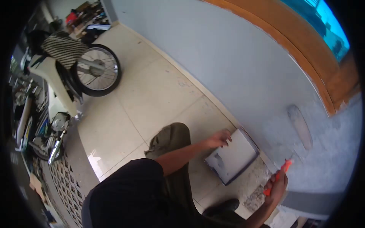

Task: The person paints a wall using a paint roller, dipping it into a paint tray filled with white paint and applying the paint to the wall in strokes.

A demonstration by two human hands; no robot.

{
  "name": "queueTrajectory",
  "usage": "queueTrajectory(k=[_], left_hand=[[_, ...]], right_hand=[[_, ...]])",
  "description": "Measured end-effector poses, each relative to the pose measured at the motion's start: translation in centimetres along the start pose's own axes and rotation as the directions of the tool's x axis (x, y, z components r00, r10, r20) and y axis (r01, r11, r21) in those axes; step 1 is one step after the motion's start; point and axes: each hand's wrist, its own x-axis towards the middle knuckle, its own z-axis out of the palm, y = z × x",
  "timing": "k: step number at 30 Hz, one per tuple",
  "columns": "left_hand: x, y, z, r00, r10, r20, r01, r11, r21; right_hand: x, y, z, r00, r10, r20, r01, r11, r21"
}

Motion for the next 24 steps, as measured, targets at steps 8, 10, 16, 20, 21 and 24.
queueTrajectory(k=[8, 10, 16, 20, 21, 24], left_hand=[[0.1, 4.1, -0.7, 1.000, 0.026, 0.014, -0.014, 0.838, -0.546], [0.1, 3.9, -0.6, 0.998, 0.050, 0.046, -0.018, 0.843, -0.538], [0.8, 5.8, 3.9, 0.984, 0.077, 0.159, 0.027, 0.824, -0.566], [3.6, 8.5, 7.4, 0.994, 0.030, 0.105, 0.018, 0.902, -0.432], [4.9, 9.2, 8.1, 1.000, -0.001, 0.006, 0.002, 0.965, -0.263], [10.7, 10.1, 8.4, 0.940, 0.316, -0.131, -0.252, 0.898, 0.361]], right_hand=[[-1.2, -1.0, 1.1, 0.998, 0.063, -0.003, -0.063, 0.998, 0.030], [-1.3, -1.0, 1.1, 0.997, 0.074, -0.009, -0.074, 0.997, 0.024], [-1.3, -1.4, 0.9, 0.996, 0.087, -0.010, -0.087, 0.996, 0.030], [-1.2, -1.3, 0.8, 0.996, 0.088, 0.021, -0.088, 0.995, 0.043], [-1.0, -1.2, 0.7, 0.996, 0.085, 0.028, -0.085, 0.996, 0.033], [-0.8, -1.1, 0.8, 0.997, 0.070, 0.039, -0.072, 0.996, 0.055]])
